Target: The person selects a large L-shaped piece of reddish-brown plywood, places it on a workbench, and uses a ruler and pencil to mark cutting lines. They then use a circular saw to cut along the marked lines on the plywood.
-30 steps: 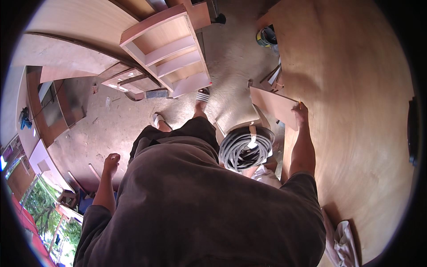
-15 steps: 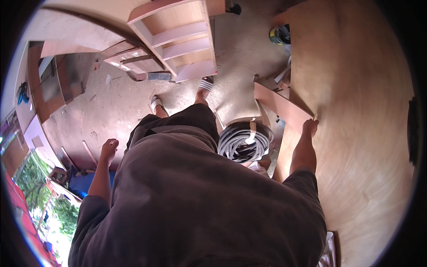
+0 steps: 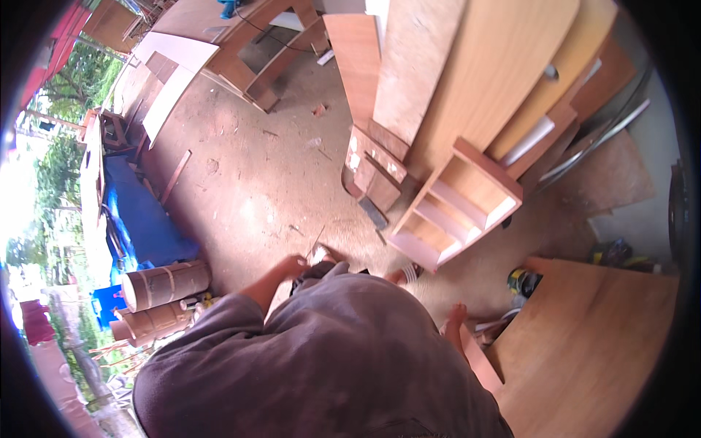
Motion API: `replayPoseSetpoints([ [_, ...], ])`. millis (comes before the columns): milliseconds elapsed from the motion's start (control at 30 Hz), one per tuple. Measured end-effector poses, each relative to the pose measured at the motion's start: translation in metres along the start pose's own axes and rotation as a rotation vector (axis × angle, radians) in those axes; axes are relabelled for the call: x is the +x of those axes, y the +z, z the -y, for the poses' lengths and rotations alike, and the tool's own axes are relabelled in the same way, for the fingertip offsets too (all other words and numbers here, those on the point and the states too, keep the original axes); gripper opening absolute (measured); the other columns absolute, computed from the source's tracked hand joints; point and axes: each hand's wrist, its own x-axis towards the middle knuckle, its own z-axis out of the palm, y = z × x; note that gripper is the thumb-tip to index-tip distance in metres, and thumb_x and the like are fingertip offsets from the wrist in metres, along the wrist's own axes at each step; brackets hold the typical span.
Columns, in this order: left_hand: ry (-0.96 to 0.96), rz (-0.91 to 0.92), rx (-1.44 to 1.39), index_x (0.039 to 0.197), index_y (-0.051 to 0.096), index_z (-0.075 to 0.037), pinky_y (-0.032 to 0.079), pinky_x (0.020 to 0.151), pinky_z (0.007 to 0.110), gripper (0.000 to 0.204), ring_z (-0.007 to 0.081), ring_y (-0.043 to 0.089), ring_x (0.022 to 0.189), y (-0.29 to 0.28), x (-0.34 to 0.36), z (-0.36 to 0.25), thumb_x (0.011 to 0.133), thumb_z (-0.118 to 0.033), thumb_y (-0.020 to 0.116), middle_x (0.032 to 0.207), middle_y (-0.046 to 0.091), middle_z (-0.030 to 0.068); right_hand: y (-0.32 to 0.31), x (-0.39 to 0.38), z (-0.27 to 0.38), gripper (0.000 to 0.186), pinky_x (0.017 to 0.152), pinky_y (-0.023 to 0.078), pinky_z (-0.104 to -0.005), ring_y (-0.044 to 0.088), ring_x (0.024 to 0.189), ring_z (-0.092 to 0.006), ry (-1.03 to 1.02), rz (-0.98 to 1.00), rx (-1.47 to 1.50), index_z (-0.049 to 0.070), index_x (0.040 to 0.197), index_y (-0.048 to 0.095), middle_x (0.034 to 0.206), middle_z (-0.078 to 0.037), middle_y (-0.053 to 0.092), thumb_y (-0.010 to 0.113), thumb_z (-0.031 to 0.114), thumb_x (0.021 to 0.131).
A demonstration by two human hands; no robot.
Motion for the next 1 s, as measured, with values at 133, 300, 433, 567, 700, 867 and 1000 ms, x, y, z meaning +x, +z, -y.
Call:
replayPoseSetpoints([
  [133,0.288,0.177,0.033,0.113,0.072,-0.012,0.051,0.095,0.039,0.048,0.0320,0.065,0.111,0.032,0.013,0.087,0.084,-0.050,0.069,0.119,0.068,0.0189,0.015,0.012,0.153,0.025,0.078,0.050,-0.0458,0.066,0.086,-0.0406,-0.162,0.264,-0.095,-0.002,0.099,0.067,0.090,-0.026,0.068,0.053,0.018,0.093],
  [300,0.047,-0.009,-0.337,0.114,0.071,-0.008,0.049,0.097,0.038,0.048,0.0322,0.064,0.113,0.005,0.005,0.196,0.086,-0.047,0.068,0.118,0.068,0.0196,0.040,-0.017,0.284,0.030,0.075,0.054,-0.0421,0.069,0.082,-0.0361,-0.233,0.256,-0.023,0.003,0.112,0.070,0.092,-0.025,0.070,0.051,0.010,0.089],
  [433,-0.336,-0.336,-0.753,0.116,0.069,-0.003,0.051,0.087,0.041,0.050,0.0317,0.066,0.100,-0.044,-0.028,0.284,0.088,-0.044,0.068,0.106,0.071,0.0174,0.106,-0.049,0.347,0.027,0.079,0.054,-0.0438,0.069,0.088,-0.0366,-0.385,0.293,-0.125,0.002,0.104,0.070,0.093,-0.024,0.069,0.054,0.003,0.082],
  [567,-0.618,-0.395,-1.099,0.113,0.065,-0.010,0.041,0.053,0.036,0.038,0.0160,0.054,0.066,-0.081,-0.063,0.346,0.093,-0.043,0.061,0.078,0.059,0.0016,0.150,-0.077,0.389,0.013,0.077,0.050,-0.0509,0.064,0.090,-0.0436,-0.678,0.447,-0.323,0.004,0.091,0.061,0.090,-0.023,0.066,0.060,0.015,0.084],
  [700,-0.641,-0.254,-0.972,0.119,0.061,-0.010,0.046,0.052,0.044,0.036,0.0235,0.057,0.064,-0.097,-0.079,0.379,0.095,-0.036,0.060,0.084,0.062,0.0032,0.166,-0.060,0.437,0.022,0.075,0.052,-0.0492,0.068,0.090,-0.0372,-0.296,0.459,-0.124,0.007,0.107,0.061,0.088,-0.019,0.068,0.059,0.009,0.085],
  [867,-0.445,-0.109,-0.664,0.119,0.060,-0.009,0.048,0.057,0.046,0.035,0.0260,0.059,0.070,-0.125,-0.045,0.387,0.094,-0.035,0.061,0.088,0.063,0.0060,0.157,-0.039,0.442,0.027,0.072,0.052,-0.0459,0.065,0.082,-0.0186,0.452,0.431,0.521,0.015,0.119,0.057,0.087,-0.004,0.064,0.055,0.011,0.093],
  [1000,-0.233,-0.065,-0.391,0.119,0.060,-0.009,0.050,0.061,0.048,0.035,0.0280,0.060,0.075,-0.177,0.007,0.384,0.093,-0.033,0.062,0.092,0.064,0.0084,0.175,-0.047,0.416,0.033,0.083,0.051,-0.0471,0.061,0.089,-0.0238,0.689,0.491,0.846,0.019,0.128,0.052,0.095,-0.003,0.056,0.045,0.009,0.097],
])
